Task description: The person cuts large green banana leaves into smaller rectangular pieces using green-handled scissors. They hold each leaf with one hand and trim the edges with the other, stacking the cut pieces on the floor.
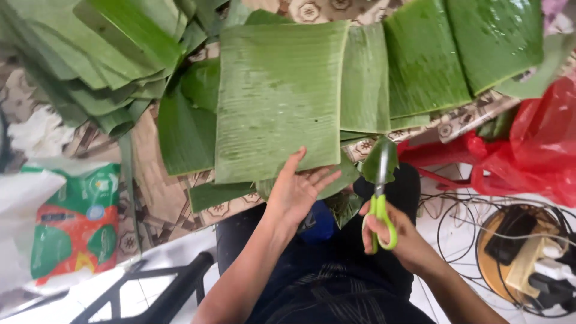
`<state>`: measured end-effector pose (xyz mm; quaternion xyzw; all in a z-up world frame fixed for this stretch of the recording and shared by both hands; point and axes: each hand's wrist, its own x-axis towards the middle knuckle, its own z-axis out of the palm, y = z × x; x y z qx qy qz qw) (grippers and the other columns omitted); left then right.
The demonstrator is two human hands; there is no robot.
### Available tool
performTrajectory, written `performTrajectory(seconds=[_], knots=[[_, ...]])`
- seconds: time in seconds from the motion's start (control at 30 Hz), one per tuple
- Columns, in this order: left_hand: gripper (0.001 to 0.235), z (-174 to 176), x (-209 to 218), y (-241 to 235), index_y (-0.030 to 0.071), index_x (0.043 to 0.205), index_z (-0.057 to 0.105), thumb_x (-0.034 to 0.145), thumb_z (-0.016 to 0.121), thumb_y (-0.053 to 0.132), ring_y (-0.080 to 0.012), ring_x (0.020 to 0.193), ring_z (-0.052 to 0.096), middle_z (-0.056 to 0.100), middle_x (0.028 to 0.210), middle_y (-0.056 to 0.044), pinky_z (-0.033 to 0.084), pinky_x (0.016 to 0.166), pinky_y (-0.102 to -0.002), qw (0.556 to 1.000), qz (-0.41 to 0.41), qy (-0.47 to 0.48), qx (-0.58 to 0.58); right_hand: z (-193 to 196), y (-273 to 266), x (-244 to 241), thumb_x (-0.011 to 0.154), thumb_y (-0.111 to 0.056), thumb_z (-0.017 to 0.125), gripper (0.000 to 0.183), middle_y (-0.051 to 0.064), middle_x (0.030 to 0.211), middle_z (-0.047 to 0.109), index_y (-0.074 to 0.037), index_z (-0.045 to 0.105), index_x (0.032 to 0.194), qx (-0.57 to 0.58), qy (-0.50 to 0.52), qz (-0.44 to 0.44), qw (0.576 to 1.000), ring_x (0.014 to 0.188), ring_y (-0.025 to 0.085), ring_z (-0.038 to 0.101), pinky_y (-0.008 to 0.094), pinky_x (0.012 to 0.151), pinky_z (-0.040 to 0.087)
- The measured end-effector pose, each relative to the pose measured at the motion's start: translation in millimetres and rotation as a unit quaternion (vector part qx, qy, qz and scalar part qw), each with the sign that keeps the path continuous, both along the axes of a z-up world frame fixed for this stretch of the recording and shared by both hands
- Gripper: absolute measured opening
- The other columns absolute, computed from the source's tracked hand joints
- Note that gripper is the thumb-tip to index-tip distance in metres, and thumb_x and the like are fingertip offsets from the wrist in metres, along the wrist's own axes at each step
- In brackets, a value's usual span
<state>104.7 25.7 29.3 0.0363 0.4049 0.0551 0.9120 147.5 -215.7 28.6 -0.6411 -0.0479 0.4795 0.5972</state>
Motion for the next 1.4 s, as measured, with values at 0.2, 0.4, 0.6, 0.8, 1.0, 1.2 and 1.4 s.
performTrajectory(seconds=[0.2,0.4,0.6,0.8,1.0,1.2,1.4], knots=[[0.101,4.3,16.7,-8.7,-0.001,0.16,0.004,0.09,0.066,0.037,-0.0236,0.151,0.042,-0.001,0.172,-0.005,0.025,0.127,-0.049,0.979,-0.132,0.119,0.098,5.0,-6.4,-2.9,0.091,-0.049,0.058,0.057,0.012,0.094,0.069,-0.013,0.047,0.133,-0.015,0.047,0.171,0.984,0.086,0.023,0.07,0.036,0.081,0.053],[0.103,-6.0,8.1,-29.4,-0.005,0.158,0.013,0.087,0.066,0.048,-0.0323,0.152,0.038,0.017,0.17,-0.012,0.023,0.126,-0.038,0.974,-0.153,0.109,0.127,22.5,30.7,-2.9,0.095,-0.036,0.058,0.038,0.01,0.086,0.067,-0.01,0.053,0.123,-0.078,0.037,0.164,0.983,0.077,0.021,0.067,0.034,0.074,0.054],[0.052,-149.6,-8.3,-80.2,0.023,0.155,0.042,0.106,0.057,0.012,-0.0373,0.141,0.047,0.042,0.161,-0.005,0.037,0.119,-0.062,0.989,0.039,-0.027,0.142,0.6,35.6,-0.2,0.098,-0.04,0.06,0.051,0.017,0.077,0.068,0.004,0.054,0.123,0.015,-0.044,0.139,0.989,0.068,0.029,0.075,0.042,0.066,0.057],[0.052,-145.2,-6.2,-83.4,0.022,0.154,0.045,0.104,0.06,0.012,-0.0394,0.138,0.05,0.047,0.157,-0.003,0.041,0.116,-0.062,0.99,0.06,-0.019,0.122,-0.4,33.6,-0.3,0.099,-0.045,0.056,0.054,0.018,0.078,0.067,0.004,0.055,0.122,0.024,-0.044,0.146,0.988,0.07,0.031,0.076,0.044,0.068,0.057],[0.054,-151.9,-11.0,-88.3,0.021,0.155,0.043,0.105,0.059,0.011,-0.0396,0.139,0.048,0.045,0.158,-0.004,0.041,0.114,-0.063,0.988,0.062,-0.006,0.142,-2.5,33.2,-3.8,0.098,-0.042,0.06,0.051,0.018,0.07,0.068,0.007,0.058,0.116,0.028,-0.044,0.131,0.99,0.061,0.031,0.077,0.043,0.06,0.059],[0.056,-150.3,-14.3,-94.7,0.021,0.157,0.04,0.105,0.059,0.013,-0.0372,0.14,0.048,0.043,0.159,-0.003,0.04,0.116,-0.062,0.985,0.042,0.02,0.164,-7.6,33.9,-13.9,0.098,-0.03,0.063,0.037,0.021,0.058,0.068,0.006,0.062,0.108,0.015,-0.006,0.069,0.997,0.048,0.032,0.075,0.04,0.049,0.062],[0.059,-157.7,-17.6,-89.4,0.022,0.16,0.035,0.106,0.058,0.018,-0.0379,0.144,0.044,0.037,0.163,-0.004,0.035,0.118,-0.064,0.979,-0.005,0.035,0.201,-19.7,21.8,-23.7,0.096,-0.02,0.068,0.027,0.023,0.048,0.064,0.006,0.063,0.097,-0.021,0.023,0.032,0.999,0.037,0.03,0.069,0.036,0.038,0.057]])
